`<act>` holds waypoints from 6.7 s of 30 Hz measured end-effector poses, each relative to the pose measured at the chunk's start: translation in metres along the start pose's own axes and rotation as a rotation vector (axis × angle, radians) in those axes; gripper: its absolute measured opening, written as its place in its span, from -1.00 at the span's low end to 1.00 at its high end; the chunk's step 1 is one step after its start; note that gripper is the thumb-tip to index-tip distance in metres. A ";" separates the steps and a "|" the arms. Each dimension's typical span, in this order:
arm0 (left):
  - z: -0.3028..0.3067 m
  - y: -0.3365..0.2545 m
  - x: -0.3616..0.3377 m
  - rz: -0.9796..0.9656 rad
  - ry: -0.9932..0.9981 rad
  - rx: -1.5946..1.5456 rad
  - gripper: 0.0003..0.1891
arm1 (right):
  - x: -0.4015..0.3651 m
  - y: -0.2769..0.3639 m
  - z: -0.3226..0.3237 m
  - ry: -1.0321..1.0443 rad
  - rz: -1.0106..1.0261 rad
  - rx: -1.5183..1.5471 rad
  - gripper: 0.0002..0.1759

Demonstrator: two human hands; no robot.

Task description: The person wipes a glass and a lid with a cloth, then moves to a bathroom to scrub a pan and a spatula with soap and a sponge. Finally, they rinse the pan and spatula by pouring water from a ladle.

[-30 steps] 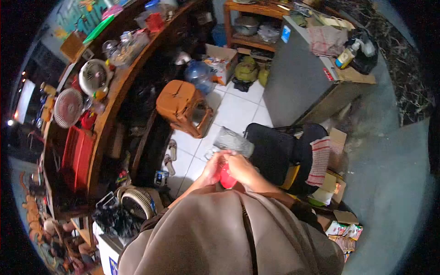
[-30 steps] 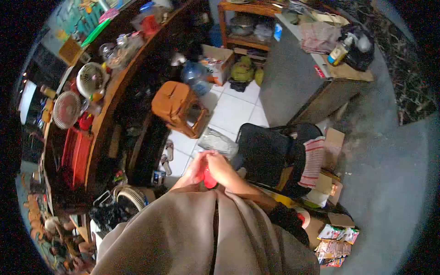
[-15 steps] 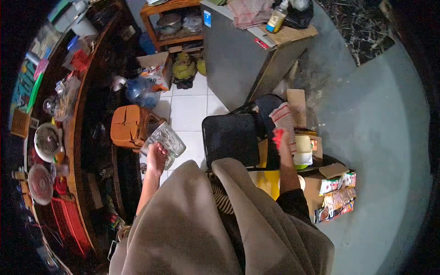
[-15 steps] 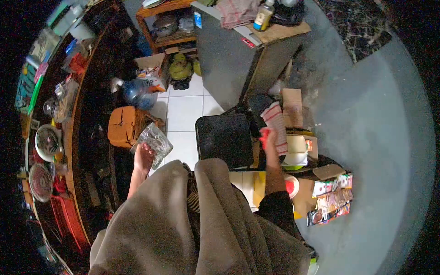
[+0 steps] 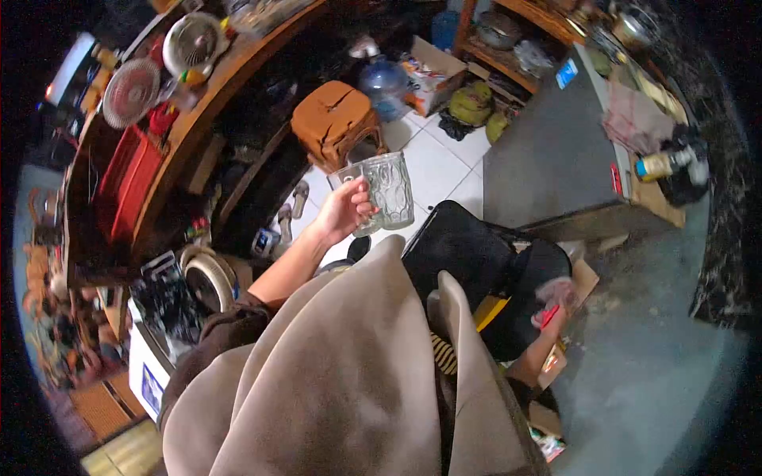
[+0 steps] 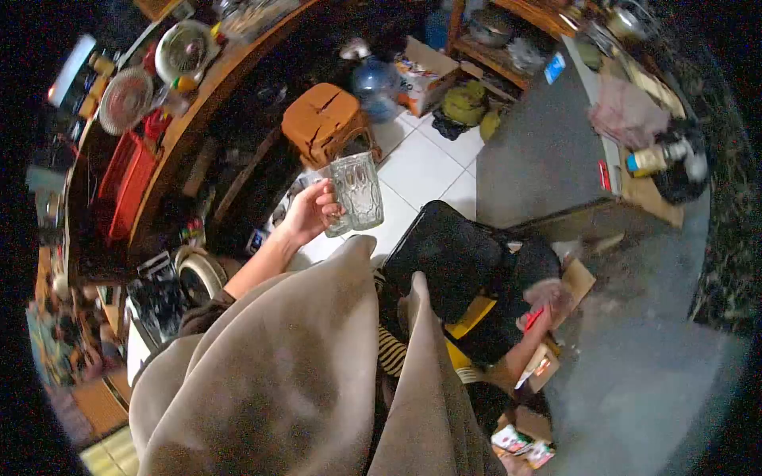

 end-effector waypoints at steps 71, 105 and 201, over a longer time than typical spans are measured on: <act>0.206 -0.245 0.053 -0.545 -1.035 0.505 -0.60 | -0.265 0.003 -0.826 1.849 1.555 -0.825 -0.62; 0.207 -0.246 0.047 -0.625 -0.670 0.096 -0.86 | -0.245 0.011 -0.809 1.829 1.426 -0.168 -0.82; 0.358 -0.256 -0.257 -0.952 -1.304 0.001 -0.68 | -0.609 -0.336 -1.078 2.609 1.297 -1.537 -0.69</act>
Point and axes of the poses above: each hand's wrist, its own x-axis towards the middle knuckle, its own z-axis out of the back of the hand, y = z × x, the point moved 6 cm from there along x, towards the middle knuckle, and after that the axes turned 11 degrees about x, right-handed, at the moved point
